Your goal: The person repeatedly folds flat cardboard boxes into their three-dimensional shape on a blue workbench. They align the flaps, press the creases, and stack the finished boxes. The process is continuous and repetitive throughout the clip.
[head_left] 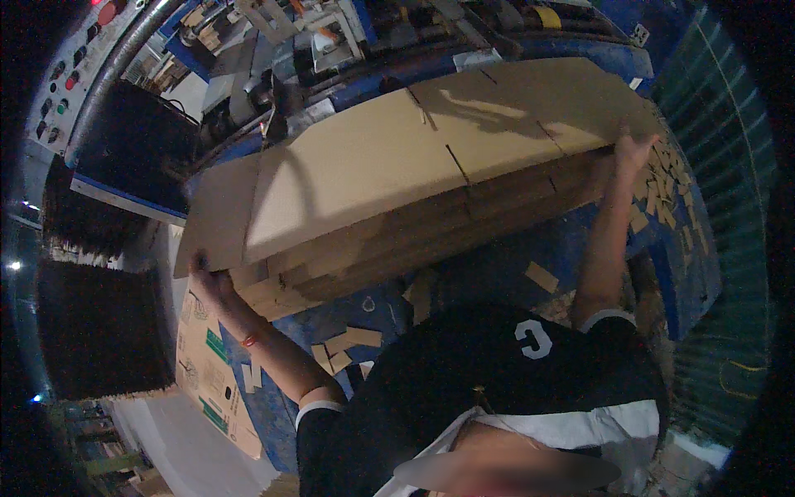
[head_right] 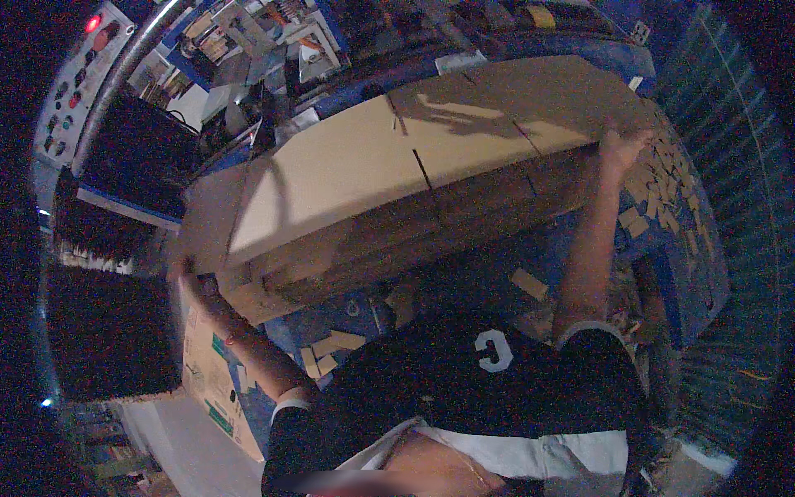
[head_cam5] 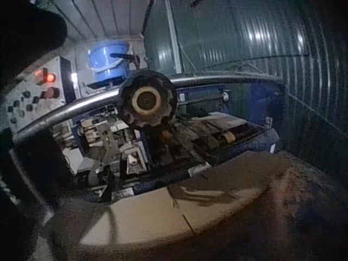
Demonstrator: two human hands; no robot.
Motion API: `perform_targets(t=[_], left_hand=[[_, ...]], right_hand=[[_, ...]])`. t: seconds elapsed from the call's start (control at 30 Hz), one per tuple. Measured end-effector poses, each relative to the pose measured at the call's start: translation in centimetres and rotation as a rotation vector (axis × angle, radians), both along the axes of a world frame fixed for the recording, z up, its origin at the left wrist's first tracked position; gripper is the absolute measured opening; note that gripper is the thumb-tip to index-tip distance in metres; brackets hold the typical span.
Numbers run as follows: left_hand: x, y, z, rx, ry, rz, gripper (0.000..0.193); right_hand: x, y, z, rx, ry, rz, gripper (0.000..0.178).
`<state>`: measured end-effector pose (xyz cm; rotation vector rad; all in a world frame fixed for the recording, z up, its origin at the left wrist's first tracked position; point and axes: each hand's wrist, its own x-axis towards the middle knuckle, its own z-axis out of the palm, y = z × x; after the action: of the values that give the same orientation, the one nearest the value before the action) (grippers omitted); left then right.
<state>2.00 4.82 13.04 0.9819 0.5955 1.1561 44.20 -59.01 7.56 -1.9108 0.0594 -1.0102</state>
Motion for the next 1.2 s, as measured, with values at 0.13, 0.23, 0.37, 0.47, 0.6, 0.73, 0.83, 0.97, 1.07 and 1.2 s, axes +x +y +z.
perform_targets(t=[0.13, 0.23, 0.37, 0.47, 0.6, 0.73, 0.83, 0.97, 1.07, 1.2], left_hand=[[0.8, 0.5, -0.6, -0.075, 0.013, -0.091, 0.035], [0.4, 0.8, 0.4, -0.046, 0.096, -0.033, 0.038], [-1.4, -3.1, 1.3, 0.476, 0.599, 0.183, 0.037], [-2.3, -8.8, 0.8, 0.606, 0.57, 0.129, 0.04], [-0.6, -16.9, -0.5, 0.634, 0.51, -0.176, 0.051], [2.9, -21.1, -1.1, 1.496, 0.78, -0.468, 0.055], [4.2, -22.5, -1.5, 1.708, 0.983, -0.5, 0.053], [4.4, -22.6, -1.8, 1.69, 1.062, -0.542, 0.05], [4.8, -21.6, -1.3, 1.748, 1.012, -0.587, 0.048], [7.7, -17.9, -0.2, 1.524, 0.692, -0.456, 0.058]], right_hand=[[1.7, 0.5, 1.4, 0.118, -0.222, 0.091, 0.066], [0.9, 2.3, 4.1, 0.427, -0.138, 0.179, 0.043], [-6.3, 5.3, 9.5, 0.697, -0.292, 0.423, 0.034], [-14.5, 7.6, 10.2, 0.217, -0.335, 0.654, 0.029], [-20.5, 10.2, 6.8, -1.049, -0.357, 1.021, 0.03], [-21.0, 11.4, 2.6, -1.164, -0.265, 1.09, 0.043], [-20.5, 11.1, 1.1, -1.218, -0.289, 1.064, 0.047], [-20.2, 10.9, 1.3, -1.257, -0.286, 1.072, 0.047], [-19.4, 11.9, 2.3, -1.23, -0.366, 1.039, 0.042], [-15.4, 15.0, 3.2, -1.267, -0.524, 0.959, 0.04]])
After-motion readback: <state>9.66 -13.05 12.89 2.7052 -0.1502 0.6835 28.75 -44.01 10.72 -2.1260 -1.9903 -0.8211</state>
